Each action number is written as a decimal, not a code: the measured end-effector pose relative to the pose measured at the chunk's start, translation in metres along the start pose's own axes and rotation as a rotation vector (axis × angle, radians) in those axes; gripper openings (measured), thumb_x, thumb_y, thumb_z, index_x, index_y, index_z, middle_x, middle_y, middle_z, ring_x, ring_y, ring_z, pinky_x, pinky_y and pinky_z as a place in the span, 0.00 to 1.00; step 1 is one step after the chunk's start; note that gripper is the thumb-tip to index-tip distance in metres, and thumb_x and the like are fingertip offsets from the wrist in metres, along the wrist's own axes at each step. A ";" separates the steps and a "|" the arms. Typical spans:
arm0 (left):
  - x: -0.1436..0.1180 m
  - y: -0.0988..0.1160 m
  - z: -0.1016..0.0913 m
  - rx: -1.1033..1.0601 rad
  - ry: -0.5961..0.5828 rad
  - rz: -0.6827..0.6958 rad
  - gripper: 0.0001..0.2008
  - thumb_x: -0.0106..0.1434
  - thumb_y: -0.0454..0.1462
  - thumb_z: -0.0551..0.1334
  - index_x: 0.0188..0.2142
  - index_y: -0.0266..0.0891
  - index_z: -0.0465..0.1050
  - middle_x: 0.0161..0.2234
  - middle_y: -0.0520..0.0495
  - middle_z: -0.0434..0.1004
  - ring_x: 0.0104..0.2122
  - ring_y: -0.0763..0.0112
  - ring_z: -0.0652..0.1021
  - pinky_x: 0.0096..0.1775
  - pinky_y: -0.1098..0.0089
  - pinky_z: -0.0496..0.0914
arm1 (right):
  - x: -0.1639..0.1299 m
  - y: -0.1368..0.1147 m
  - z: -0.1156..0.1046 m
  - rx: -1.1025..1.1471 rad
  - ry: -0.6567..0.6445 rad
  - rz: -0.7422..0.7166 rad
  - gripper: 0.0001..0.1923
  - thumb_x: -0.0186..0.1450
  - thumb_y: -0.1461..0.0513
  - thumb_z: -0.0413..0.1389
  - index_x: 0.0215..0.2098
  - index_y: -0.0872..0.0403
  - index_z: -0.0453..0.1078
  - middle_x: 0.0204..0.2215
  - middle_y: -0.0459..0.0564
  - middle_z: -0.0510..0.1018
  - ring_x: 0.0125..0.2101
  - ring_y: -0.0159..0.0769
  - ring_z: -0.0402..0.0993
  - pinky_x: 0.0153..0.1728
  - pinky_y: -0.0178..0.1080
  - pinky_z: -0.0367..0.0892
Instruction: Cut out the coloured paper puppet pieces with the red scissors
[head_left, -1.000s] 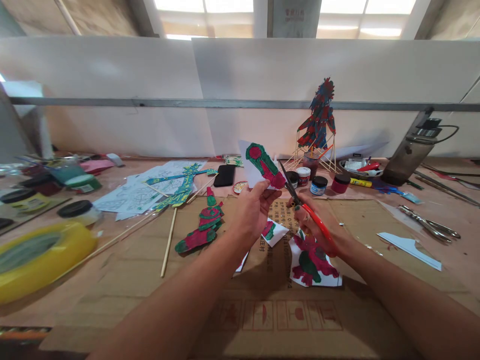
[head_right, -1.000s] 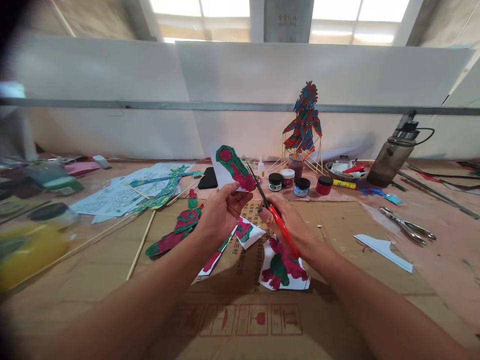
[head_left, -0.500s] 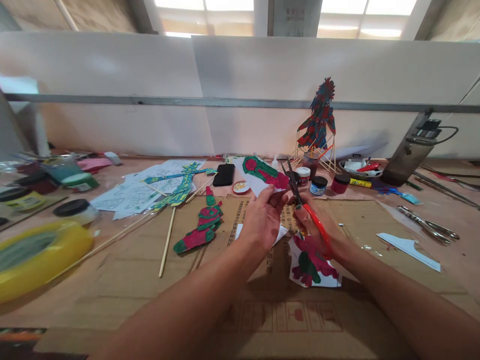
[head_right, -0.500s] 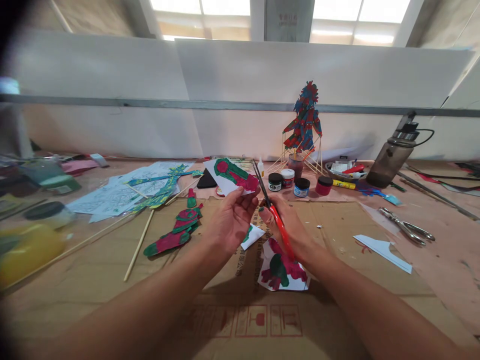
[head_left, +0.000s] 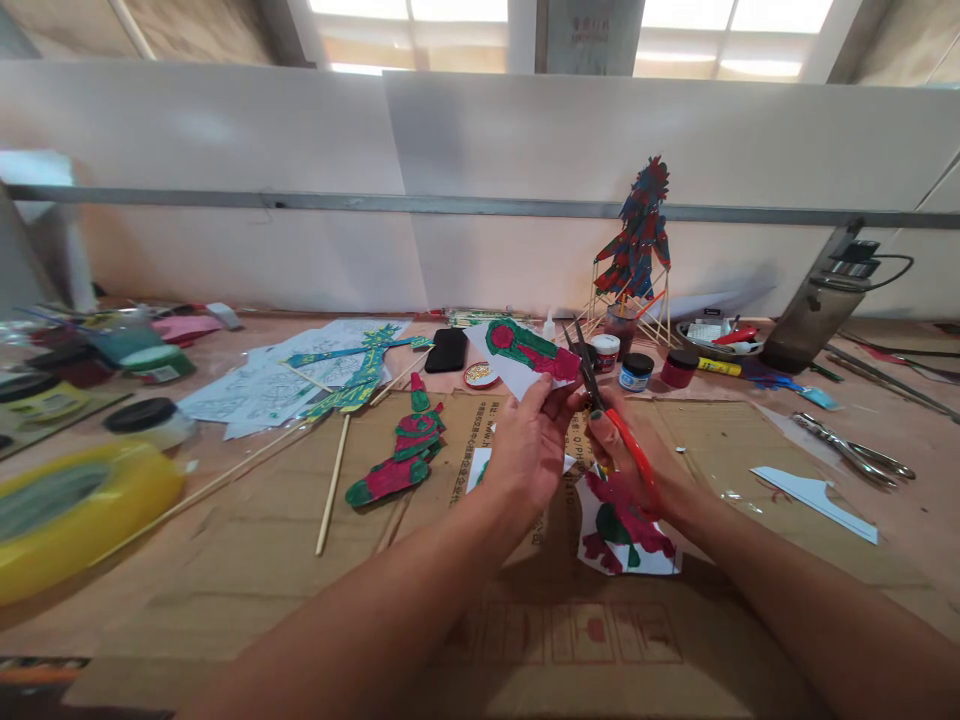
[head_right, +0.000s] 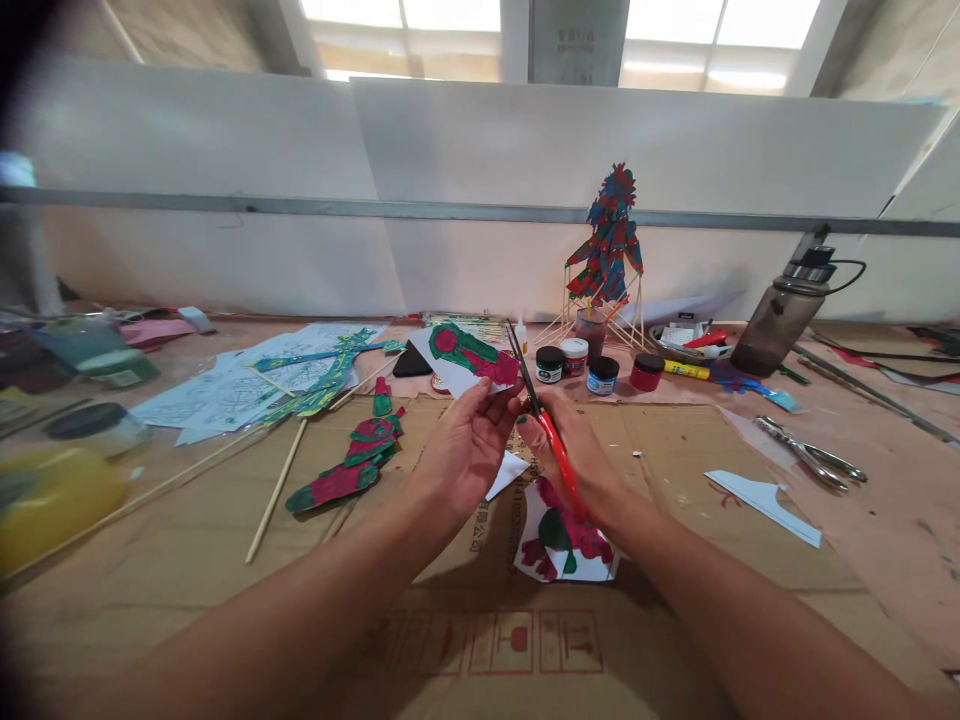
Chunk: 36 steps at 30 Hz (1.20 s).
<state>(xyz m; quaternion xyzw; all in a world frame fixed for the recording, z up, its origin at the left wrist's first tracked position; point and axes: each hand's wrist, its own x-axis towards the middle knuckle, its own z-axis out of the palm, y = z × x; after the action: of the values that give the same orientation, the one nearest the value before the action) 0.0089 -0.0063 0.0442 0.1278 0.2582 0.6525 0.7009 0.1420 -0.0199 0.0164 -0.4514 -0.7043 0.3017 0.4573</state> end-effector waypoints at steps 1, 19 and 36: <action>0.000 0.000 0.000 0.001 -0.003 0.000 0.06 0.64 0.28 0.67 0.32 0.38 0.75 0.30 0.49 0.83 0.29 0.73 0.82 0.42 0.71 0.78 | 0.000 -0.001 0.000 -0.005 0.003 -0.008 0.28 0.72 0.37 0.51 0.49 0.49 0.72 0.21 0.42 0.63 0.26 0.41 0.67 0.27 0.41 0.63; 0.000 -0.002 0.001 -0.032 0.043 0.002 0.10 0.69 0.26 0.61 0.32 0.38 0.74 0.28 0.49 0.82 0.27 0.74 0.81 0.39 0.72 0.76 | 0.001 0.000 -0.001 -0.132 -0.002 -0.023 0.29 0.73 0.41 0.50 0.56 0.53 0.73 0.27 0.46 0.71 0.26 0.37 0.65 0.28 0.39 0.62; 0.002 -0.002 -0.001 -0.014 0.012 0.013 0.08 0.68 0.28 0.64 0.31 0.38 0.75 0.29 0.49 0.83 0.28 0.73 0.81 0.40 0.71 0.75 | 0.001 0.004 -0.001 -0.107 -0.007 0.029 0.30 0.73 0.40 0.50 0.56 0.53 0.72 0.21 0.40 0.64 0.20 0.34 0.58 0.22 0.37 0.58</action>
<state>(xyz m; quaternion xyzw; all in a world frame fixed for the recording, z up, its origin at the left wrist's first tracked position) 0.0096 -0.0044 0.0416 0.1204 0.2570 0.6595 0.6961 0.1444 -0.0177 0.0141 -0.4845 -0.7142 0.2718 0.4257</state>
